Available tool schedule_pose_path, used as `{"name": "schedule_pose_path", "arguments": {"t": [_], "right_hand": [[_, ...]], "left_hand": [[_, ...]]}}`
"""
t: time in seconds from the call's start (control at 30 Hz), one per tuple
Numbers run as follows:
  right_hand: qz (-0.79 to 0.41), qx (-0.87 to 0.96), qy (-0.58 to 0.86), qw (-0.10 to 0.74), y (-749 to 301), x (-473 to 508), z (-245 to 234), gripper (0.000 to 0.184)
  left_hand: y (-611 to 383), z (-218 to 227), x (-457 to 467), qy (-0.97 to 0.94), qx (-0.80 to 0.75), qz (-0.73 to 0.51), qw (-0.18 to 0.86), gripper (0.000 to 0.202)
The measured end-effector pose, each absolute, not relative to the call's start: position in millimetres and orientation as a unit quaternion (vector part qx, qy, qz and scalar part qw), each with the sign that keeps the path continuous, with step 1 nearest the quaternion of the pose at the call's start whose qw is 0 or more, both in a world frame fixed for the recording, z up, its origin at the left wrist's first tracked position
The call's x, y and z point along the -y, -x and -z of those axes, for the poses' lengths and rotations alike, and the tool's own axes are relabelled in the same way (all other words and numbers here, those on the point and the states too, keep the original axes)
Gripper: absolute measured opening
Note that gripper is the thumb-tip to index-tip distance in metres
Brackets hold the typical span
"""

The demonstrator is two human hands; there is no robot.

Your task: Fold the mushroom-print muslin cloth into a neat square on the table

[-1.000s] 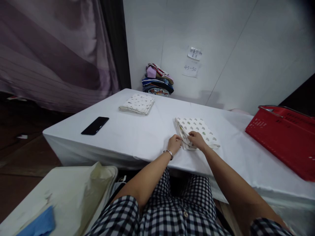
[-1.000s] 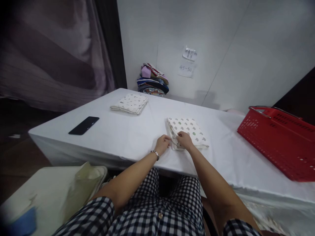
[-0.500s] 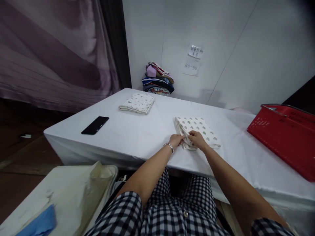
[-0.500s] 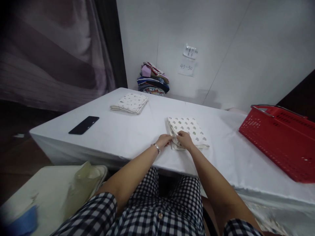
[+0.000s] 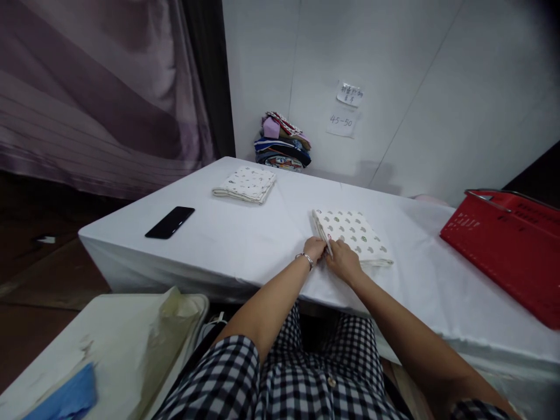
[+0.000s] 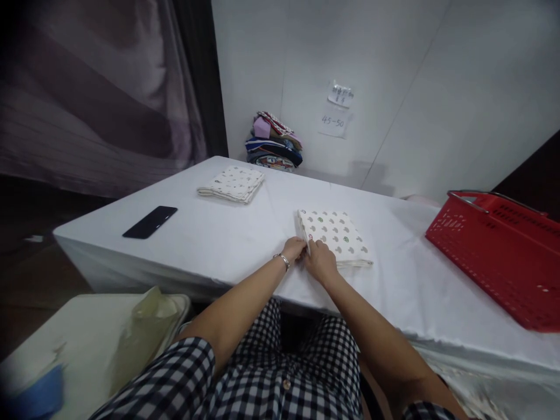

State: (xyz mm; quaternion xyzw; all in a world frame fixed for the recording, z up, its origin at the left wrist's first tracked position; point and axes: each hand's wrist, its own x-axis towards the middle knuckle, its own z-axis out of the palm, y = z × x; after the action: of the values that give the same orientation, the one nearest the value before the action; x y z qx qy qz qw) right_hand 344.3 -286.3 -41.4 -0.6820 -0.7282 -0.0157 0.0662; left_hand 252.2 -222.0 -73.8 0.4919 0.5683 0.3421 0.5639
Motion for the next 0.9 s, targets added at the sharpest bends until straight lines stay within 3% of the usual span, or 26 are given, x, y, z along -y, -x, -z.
{"name": "schedule_pose_path", "arguments": {"t": [0.23,0.43,0.73,0.9], "right_hand": [[0.093,0.730,0.675,0.055,-343.0,289.9,52.3,0.044],[0.056,0.703,0.706,0.067,-349.5,279.7,49.7,0.032],[-0.100,0.632,0.727,0.248,-379.1,263.4,52.1,0.035],[-0.092,0.631,0.728,0.253,-381.8,261.0,59.1,0.036]], "left_hand": [[-247.7,72.5,224.6,-0.483,-0.538,-0.346,0.598,0.012],[-240.1,67.5,232.1,-0.494,-0.515,-0.345,0.610,0.012],[-243.9,69.7,224.8,-0.489,-0.575,-0.329,0.568,0.009],[-250.4,75.5,215.5,-0.520,-0.599,-0.296,0.533,0.018]]}}
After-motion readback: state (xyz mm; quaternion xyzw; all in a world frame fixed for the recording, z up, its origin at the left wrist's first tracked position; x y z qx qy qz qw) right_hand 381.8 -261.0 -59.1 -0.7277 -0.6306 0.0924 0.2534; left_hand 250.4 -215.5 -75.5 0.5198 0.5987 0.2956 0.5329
